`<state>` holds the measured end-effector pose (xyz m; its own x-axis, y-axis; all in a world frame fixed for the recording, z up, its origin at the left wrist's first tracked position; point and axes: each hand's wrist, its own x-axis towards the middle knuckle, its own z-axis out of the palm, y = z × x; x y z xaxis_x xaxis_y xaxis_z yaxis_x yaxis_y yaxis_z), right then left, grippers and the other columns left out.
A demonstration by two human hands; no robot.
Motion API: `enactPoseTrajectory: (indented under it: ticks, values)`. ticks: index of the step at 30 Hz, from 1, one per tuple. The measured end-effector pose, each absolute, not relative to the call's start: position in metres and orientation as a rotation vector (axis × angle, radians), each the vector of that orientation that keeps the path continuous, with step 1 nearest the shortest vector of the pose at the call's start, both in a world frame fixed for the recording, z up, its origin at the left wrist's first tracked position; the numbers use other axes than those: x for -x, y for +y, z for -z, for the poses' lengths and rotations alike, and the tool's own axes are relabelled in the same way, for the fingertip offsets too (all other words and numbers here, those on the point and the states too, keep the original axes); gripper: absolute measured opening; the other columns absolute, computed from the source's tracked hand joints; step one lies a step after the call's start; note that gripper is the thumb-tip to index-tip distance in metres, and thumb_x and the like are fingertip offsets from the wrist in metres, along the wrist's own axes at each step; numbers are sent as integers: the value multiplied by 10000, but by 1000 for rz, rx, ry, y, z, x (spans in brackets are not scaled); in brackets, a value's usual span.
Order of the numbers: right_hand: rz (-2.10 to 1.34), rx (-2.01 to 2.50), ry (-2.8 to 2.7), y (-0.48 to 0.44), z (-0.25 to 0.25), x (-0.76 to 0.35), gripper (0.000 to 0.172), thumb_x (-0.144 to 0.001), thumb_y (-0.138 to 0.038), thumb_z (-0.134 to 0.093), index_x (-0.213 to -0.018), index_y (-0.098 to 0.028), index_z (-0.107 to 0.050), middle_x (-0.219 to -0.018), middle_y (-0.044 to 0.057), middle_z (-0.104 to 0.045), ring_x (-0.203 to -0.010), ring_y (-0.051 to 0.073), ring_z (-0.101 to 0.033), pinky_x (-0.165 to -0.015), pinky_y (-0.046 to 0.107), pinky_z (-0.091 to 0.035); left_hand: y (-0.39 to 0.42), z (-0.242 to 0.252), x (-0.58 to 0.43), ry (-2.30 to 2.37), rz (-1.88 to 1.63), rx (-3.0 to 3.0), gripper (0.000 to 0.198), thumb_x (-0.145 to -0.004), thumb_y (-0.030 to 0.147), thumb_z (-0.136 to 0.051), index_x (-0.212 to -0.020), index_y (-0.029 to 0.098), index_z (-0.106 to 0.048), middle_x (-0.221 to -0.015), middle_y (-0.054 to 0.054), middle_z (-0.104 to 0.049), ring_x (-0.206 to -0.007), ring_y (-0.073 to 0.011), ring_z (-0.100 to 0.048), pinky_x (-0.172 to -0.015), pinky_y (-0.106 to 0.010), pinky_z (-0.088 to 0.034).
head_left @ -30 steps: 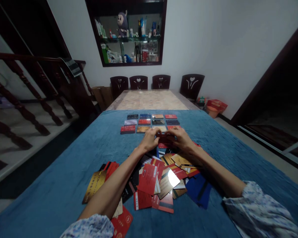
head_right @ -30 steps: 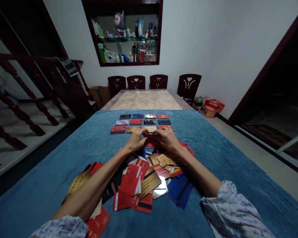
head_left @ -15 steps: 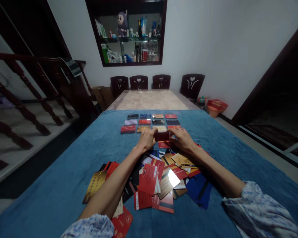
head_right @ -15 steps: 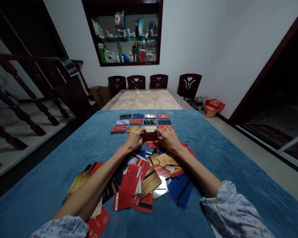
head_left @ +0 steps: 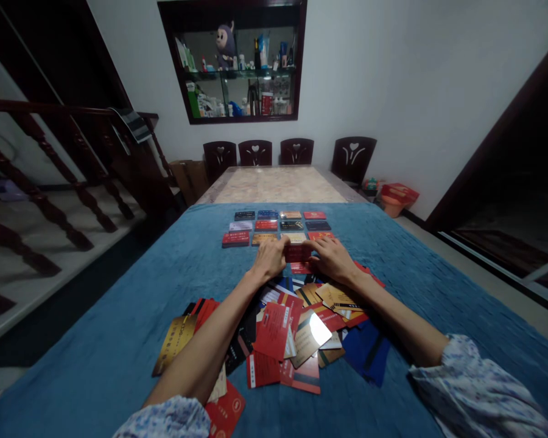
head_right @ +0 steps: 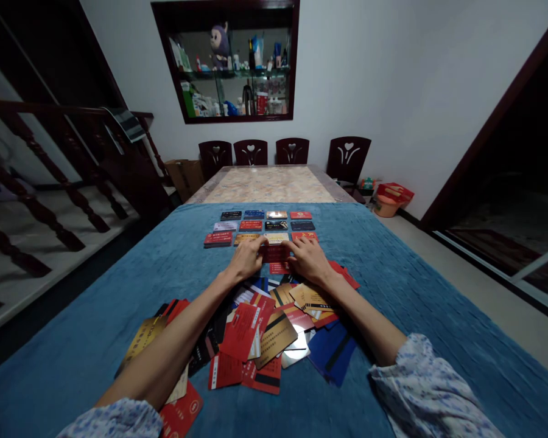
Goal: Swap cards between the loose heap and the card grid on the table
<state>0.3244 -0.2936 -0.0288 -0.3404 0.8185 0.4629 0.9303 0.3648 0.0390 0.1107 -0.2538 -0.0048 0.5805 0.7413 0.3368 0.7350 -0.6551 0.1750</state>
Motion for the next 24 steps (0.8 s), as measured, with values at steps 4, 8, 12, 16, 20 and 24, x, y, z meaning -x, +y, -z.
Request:
enactPoseTrajectory:
  ticks: [4, 8, 12, 16, 20, 24]
  values:
    - [396, 1547, -2283, -292, 32, -324, 417, -879, -236, -602, -1291, -181, -572, -1106, 125, -696, -1024, 272, -560, -846, 357, -357, -262, -1, -112, 1346, -421, -2772, 379, -812, 101, -513, -1182, 181, -515, -1032, -123, -683, -1025, -310, -598, -883, -409, -445]
    - [399, 1571, -2281, -289, 35, -323, 419, -890, -240, -571, -1301, -159, -569, -1103, 134, -677, -1029, 273, -550, -832, 355, -371, -266, -4, -114, 1403, -291, -2716, 404, -824, 137, -528, -1217, 193, -453, -1107, -134, -667, -1107, -325, -571, -901, -425, -436]
    - [365, 1584, -2292, -287, 36, -324, 454, -877, -227, -570, -1324, -145, -560, -1108, 149, -657, -1033, 283, -536, -834, 362, -387, -266, -3, -115, 1404, -277, -2684, 413, -837, 137, -517, -1235, 193, -421, -1148, -140, -649, -1110, -316, -579, -913, -428, -430]
    - [294, 1548, -2324, -287, 33, -330, 505, -866, -246, -578, -1360, -150, -527, -1150, 163, -628, -1045, 296, -522, -847, 386, -405, -264, -1, -115, 1372, -325, -2684, 444, -825, 142, -528, -1252, 191, -416, -1187, -140, -635, -1118, -317, -578, -907, -433, -435]
    - [246, 1509, -2338, -287, 30, -334, 552, -856, -300, -601, -1379, -149, -509, -1158, 170, -606, -1055, 308, -508, -851, 407, -415, -262, 0, -114, 1342, -336, -2680, 468, -806, 149, -548, -1255, 190, -421, -1226, -140, -616, -1151, -315, -562, -923, -431, -433]
    - [219, 1496, -2361, -287, 28, -336, 558, -862, -338, -597, -1383, -158, -507, -1156, 169, -603, -1049, 308, -506, -848, 412, -415, -261, -4, -113, 1321, -307, -2679, 461, -805, 166, -563, -1247, 180, -433, -1231, -151, -611, -1162, -322, -555, -933, -437, -438]
